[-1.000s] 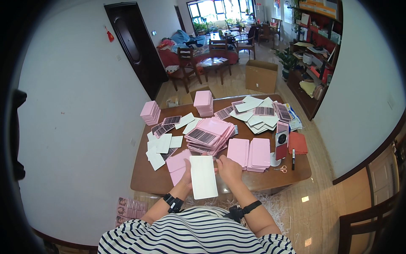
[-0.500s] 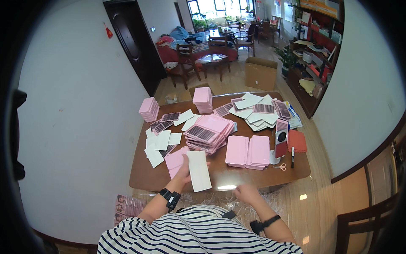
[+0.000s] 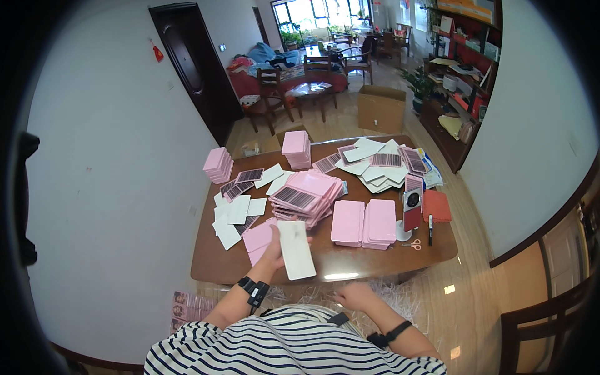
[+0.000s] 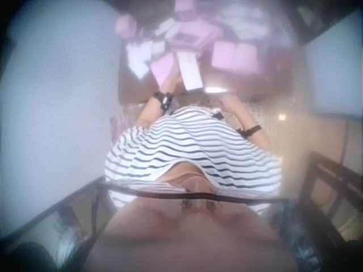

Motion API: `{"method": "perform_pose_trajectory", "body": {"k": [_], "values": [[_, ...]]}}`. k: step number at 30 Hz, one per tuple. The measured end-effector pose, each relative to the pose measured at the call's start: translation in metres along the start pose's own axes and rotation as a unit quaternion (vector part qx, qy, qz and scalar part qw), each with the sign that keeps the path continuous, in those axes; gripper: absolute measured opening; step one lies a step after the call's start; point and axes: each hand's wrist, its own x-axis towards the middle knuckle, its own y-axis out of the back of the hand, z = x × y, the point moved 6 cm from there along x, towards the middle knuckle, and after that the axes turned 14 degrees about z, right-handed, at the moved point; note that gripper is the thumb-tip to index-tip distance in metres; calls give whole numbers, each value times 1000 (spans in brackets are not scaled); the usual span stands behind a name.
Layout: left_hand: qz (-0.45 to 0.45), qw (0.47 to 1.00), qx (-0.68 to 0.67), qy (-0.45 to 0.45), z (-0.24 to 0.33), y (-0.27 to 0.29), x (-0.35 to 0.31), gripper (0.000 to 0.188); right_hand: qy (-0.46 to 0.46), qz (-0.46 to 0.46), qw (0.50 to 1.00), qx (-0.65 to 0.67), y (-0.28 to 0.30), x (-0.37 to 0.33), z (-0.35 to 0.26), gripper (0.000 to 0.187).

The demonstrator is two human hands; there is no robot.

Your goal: The person repeatedly picks up pink and white paper sheets, places them into pink paper packs, and stacks the completed packs on the table. The process is continuous and repetitive, with the person handling the items one at a time.

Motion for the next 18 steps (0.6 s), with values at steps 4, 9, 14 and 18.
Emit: {"method": "perform_pose_trajectory", "body": {"k": [4,9,14,18], "values": [[-4,1000,-11,-25,14,8,-4,90,-95,24,995,24,1,-22,33,42],[-63,997,-28,33,-25,-18,-10,88,-74,408,853,317,65,61,13,33],[-41,999,4,35,-38,-16,-7,87,-74,285,826,481,46,112,-8,27],[21,1000,-5,-18,-1,18,-4,91,-35,40,948,313,-8,63,11,29]]}}
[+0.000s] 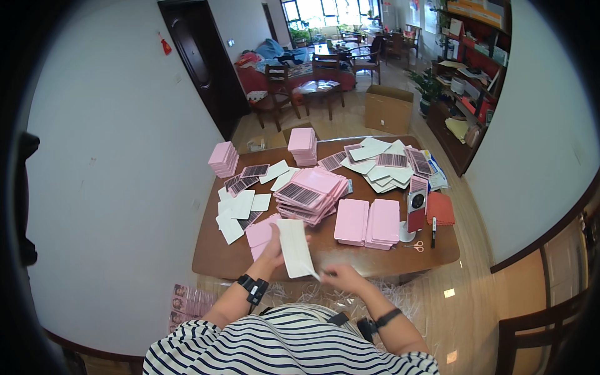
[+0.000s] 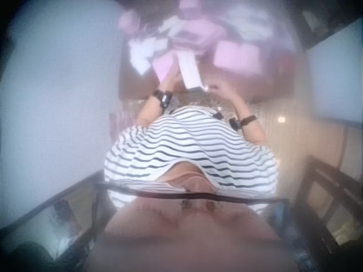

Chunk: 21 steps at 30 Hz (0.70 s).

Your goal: The person repeatedly picks up pink and white paper sheets, places them into pink paper packs, and stacks the completed packs on the table. The process is continuous and repetitive, with the person handling the items one at a time.

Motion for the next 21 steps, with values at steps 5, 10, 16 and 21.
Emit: {"method": "perform_pose_trajectory", "body": {"k": [5,10,16,21], "values": [[13,1000,0,-9,20,16,-7,93,-2,-71,975,-209,0,-56,40,45],[-63,998,9,28,-13,-15,-14,94,-40,181,982,-27,38,6,-15,42],[-131,987,21,94,-43,-44,-23,92,-16,266,963,-48,31,48,-86,38],[-131,986,-16,105,-48,-46,-27,92,-56,279,958,-40,24,48,-88,39]]}}
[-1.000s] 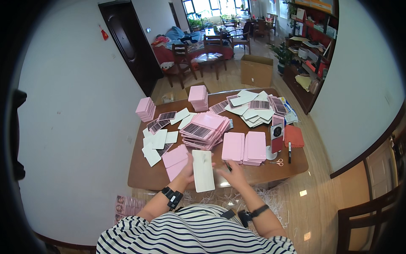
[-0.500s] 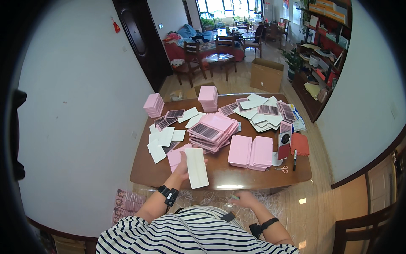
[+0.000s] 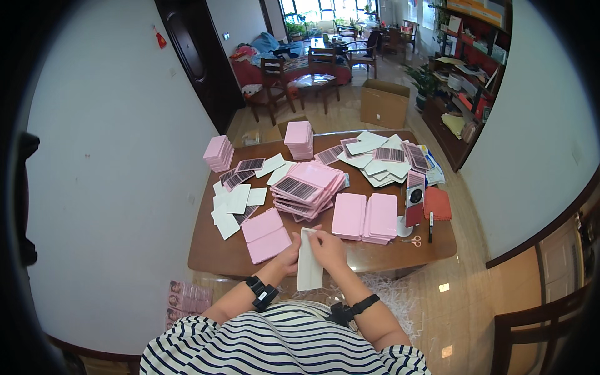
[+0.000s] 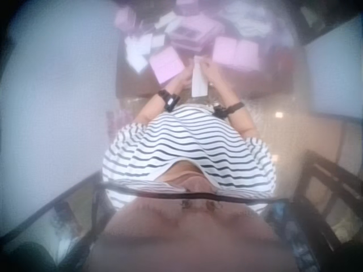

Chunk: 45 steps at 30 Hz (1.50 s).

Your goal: The person repeatedly picks up pink and white paper sheets, places them into pink paper packs, and stacks the completed packs on the table. The process is continuous and repetitive, with the person handling the items one at a time.

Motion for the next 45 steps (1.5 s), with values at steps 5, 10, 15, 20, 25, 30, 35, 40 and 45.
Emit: {"method": "perform_pose_trajectory", "body": {"k": [5,10,15,20,25,30,35,40,45], "values": [[-13,1000,-15,-22,9,7,-2,91,21,-5,998,-52,-11,3,-3,40],[-23,998,-48,-19,14,20,-5,89,48,-25,998,-25,-22,1,-17,41],[50,995,-64,-63,27,60,-2,88,45,-82,996,0,-40,-4,-9,42],[188,973,-81,-108,70,130,-10,79,187,-249,933,-180,-66,-56,56,44],[283,940,38,-187,107,168,-35,64,21,-513,681,-522,-26,-134,189,45],[321,823,405,-236,124,157,-51,91,-11,-381,819,-430,-21,-76,165,43],[253,675,623,-304,130,118,-65,116,-87,-177,980,-13,-94,13,57,39],[215,577,710,-340,131,114,-72,124,-87,-189,976,58,-160,32,10,28],[223,638,669,-310,143,141,-73,121,-134,-201,969,55,-189,41,2,25]]}}
